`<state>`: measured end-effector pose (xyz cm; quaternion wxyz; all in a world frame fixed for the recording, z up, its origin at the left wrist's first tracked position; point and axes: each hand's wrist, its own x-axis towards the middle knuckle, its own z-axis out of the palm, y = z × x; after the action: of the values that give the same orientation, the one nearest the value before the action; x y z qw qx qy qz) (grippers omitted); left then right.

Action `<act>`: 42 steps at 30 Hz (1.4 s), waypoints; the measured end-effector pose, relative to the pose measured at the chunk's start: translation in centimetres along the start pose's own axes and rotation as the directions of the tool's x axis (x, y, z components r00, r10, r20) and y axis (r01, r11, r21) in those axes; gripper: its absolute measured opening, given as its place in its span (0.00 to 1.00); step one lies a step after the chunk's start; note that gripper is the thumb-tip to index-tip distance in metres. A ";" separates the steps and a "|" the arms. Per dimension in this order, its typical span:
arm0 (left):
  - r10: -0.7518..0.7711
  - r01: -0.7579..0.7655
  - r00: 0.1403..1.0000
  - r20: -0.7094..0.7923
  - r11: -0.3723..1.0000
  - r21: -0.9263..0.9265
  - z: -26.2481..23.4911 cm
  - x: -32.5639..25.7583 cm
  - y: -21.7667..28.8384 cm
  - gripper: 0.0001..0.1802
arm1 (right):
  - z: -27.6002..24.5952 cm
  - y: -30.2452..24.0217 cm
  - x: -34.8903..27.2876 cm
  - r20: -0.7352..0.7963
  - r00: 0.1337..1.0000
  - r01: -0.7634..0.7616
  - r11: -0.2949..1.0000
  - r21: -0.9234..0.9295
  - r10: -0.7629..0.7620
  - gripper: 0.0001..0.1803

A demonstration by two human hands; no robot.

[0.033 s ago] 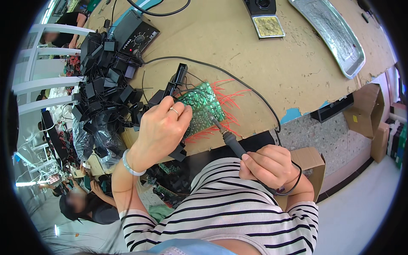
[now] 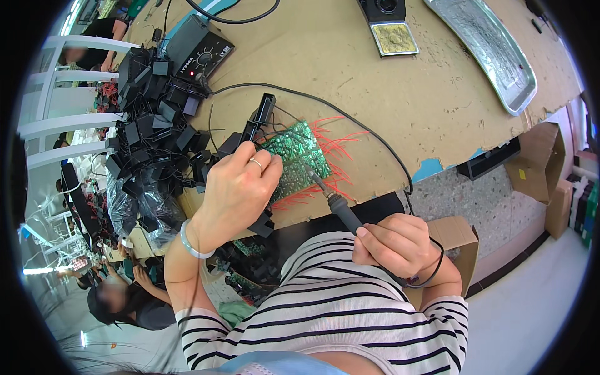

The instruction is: Solder electronic components onto a printed circuit board at an industrial workbench.

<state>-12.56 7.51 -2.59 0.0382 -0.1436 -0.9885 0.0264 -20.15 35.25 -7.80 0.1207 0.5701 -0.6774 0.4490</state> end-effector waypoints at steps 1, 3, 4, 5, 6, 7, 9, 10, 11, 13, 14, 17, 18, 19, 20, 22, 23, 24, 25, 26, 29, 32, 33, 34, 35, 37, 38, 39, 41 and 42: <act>-0.001 0.001 1.000 0.005 1.000 -0.004 -0.1 0.1 0.0 0.08 | -0.3 -0.1 0.1 -0.001 1.000 -0.002 1.000 -0.001 0.002 0.11; 0.001 -0.001 1.000 0.010 1.000 -0.009 -0.2 0.1 0.0 0.08 | -0.9 -0.4 0.2 0.006 0.999 -0.040 0.999 0.001 0.040 0.12; -0.002 0.002 1.000 0.015 1.000 -0.008 -0.3 0.0 0.0 0.08 | -1.1 -0.4 0.2 0.003 0.999 -0.038 0.999 0.003 0.038 0.12; -0.005 0.006 1.000 0.020 1.000 -0.007 -0.4 0.0 0.0 0.08 | -1.2 -0.4 0.3 -0.008 0.999 -0.045 0.999 0.004 0.045 0.12; -0.006 0.006 1.000 0.021 1.000 -0.004 -0.5 -0.1 0.0 0.08 | -1.3 -0.5 0.3 -0.019 0.999 -0.051 0.999 0.005 0.051 0.12; -0.005 0.006 1.000 0.020 1.000 -0.010 -0.3 0.0 0.0 0.08 | -1.4 -0.5 0.3 -0.022 0.998 -0.055 0.998 -0.001 0.055 0.12; 0.003 -0.003 1.000 0.017 1.000 -0.017 -0.1 0.2 -0.1 0.08 | -1.5 -0.5 0.3 -0.044 0.996 -0.080 0.997 -0.024 0.079 0.12; -0.016 0.016 0.998 0.053 1.000 0.001 -0.3 0.1 0.0 0.11 | -1.5 -0.5 0.2 -0.047 0.996 -0.080 0.997 -0.022 0.079 0.12; -0.035 0.034 0.995 0.089 0.999 0.019 -0.4 0.0 0.0 0.15 | -1.5 -0.5 0.2 -0.055 0.995 -0.081 0.997 -0.014 0.080 0.12; -0.037 0.034 0.995 0.098 0.999 0.028 -0.5 0.0 0.1 0.15 | -1.5 -0.5 0.1 -0.066 0.994 -0.083 0.997 -0.008 0.083 0.12; -0.039 0.035 0.994 0.105 0.999 0.035 -0.5 0.1 0.1 0.15 | -1.5 -0.5 0.0 -0.069 0.994 -0.084 0.996 -0.014 0.083 0.12; -0.045 0.042 0.994 0.104 0.999 0.026 -0.7 0.1 0.2 0.15 | -1.7 -0.6 -0.1 -0.075 0.993 -0.087 0.996 -0.019 0.085 0.12; -0.043 0.040 0.994 0.104 0.999 0.027 -0.7 0.2 0.2 0.15 | -1.7 -0.6 -0.1 -0.076 0.993 -0.088 0.996 -0.018 0.086 0.12; -0.041 0.038 0.994 0.099 0.999 0.023 -0.6 0.2 0.1 0.15 | -1.7 -0.6 -0.2 -0.078 0.993 -0.089 0.996 -0.020 0.088 0.12; -0.038 0.037 0.995 0.093 0.999 0.019 -0.5 0.2 0.1 0.15 | -1.8 -0.6 -0.2 -0.078 0.993 -0.092 0.996 -0.021 0.090 0.12; -0.041 0.039 0.995 0.090 0.999 0.021 -0.5 0.3 0.2 0.15 | -1.8 -0.6 -0.2 -0.079 0.993 -0.094 0.995 -0.021 0.092 0.12; -0.046 0.044 0.995 0.087 0.999 0.023 -0.5 0.3 0.2 0.14 | -1.9 -0.6 -0.2 -0.078 0.993 -0.092 0.996 -0.021 0.090 0.13; -0.046 0.044 0.995 0.088 0.999 0.025 -0.5 0.3 0.3 0.14 | -1.9 -0.7 -0.2 -0.077 0.993 -0.091 0.996 -0.020 0.089 0.13; -0.047 0.047 0.996 0.076 0.999 0.004 -0.5 0.3 0.3 0.10 | -1.9 -0.7 -0.2 -0.078 0.993 -0.091 0.996 -0.021 0.089 0.13; -0.048 0.050 0.997 0.064 0.999 -0.018 -0.5 0.4 0.3 0.07 | -1.9 -0.7 -0.2 -0.078 0.993 -0.090 0.996 -0.022 0.088 0.13; -0.057 0.057 0.996 0.069 0.998 -0.011 -0.4 0.3 0.2 0.07 | -1.9 -0.7 -0.3 -0.081 0.993 -0.090 0.996 -0.023 0.088 0.13; -0.080 0.082 0.994 0.069 0.996 -0.019 -0.7 0.3 0.1 0.10 | -1.9 -0.7 -0.3 -0.083 0.992 -0.093 0.995 -0.018 0.091 0.14; -0.082 0.083 0.994 0.070 0.996 -0.016 -0.9 0.2 0.1 0.10 | -1.9 -0.7 -0.2 -0.082 0.992 -0.096 0.995 -0.017 0.094 0.14; -0.100 0.101 0.995 0.020 0.994 -0.045 -1.1 0.2 0.1 0.10 | -2.0 -0.7 -0.2 -0.087 0.992 -0.091 0.996 -0.013 0.089 0.14; -0.120 0.117 0.992 -0.029 0.990 -0.075 -1.4 0.1 0.0 0.10 | -2.0 -0.7 -0.2 -0.089 0.992 -0.094 0.995 -0.016 0.092 0.14; -0.251 0.231 0.958 -0.142 0.962 -0.145 -2.1 0.0 -0.1 0.09 | -2.1 -0.8 -0.3 -0.098 0.991 -0.091 0.996 -0.012 0.090 0.14; -0.377 0.323 0.893 -0.244 0.917 -0.236 -2.4 0.0 -0.3 0.08 | -2.2 -0.8 -0.4 -0.101 0.990 -0.104 0.994 -0.033 0.100 0.14; -0.498 0.429 0.828 -0.258 0.859 -0.279 -2.1 -0.4 -1.2 0.08 | -2.1 -0.7 -0.5 -0.104 0.988 -0.117 0.992 -0.055 0.111 0.14; -0.697 0.622 0.703 -0.142 0.699 -0.353 -1.4 -1.2 -3.1 0.12 | -2.2 -0.6 -0.5 -0.109 0.988 -0.111 0.993 -0.048 0.105 0.14; -0.763 0.694 0.644 -0.054 0.612 -0.380 -1.0 -1.2 -4.3 0.14 | -2.3 -0.6 -0.4 -0.111 0.988 -0.111 0.993 -0.050 0.105 0.14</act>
<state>-12.53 3.06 -1.40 0.1256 0.2667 -0.9403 -0.1701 -20.31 37.26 -6.52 0.1487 0.5037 -0.7119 0.4662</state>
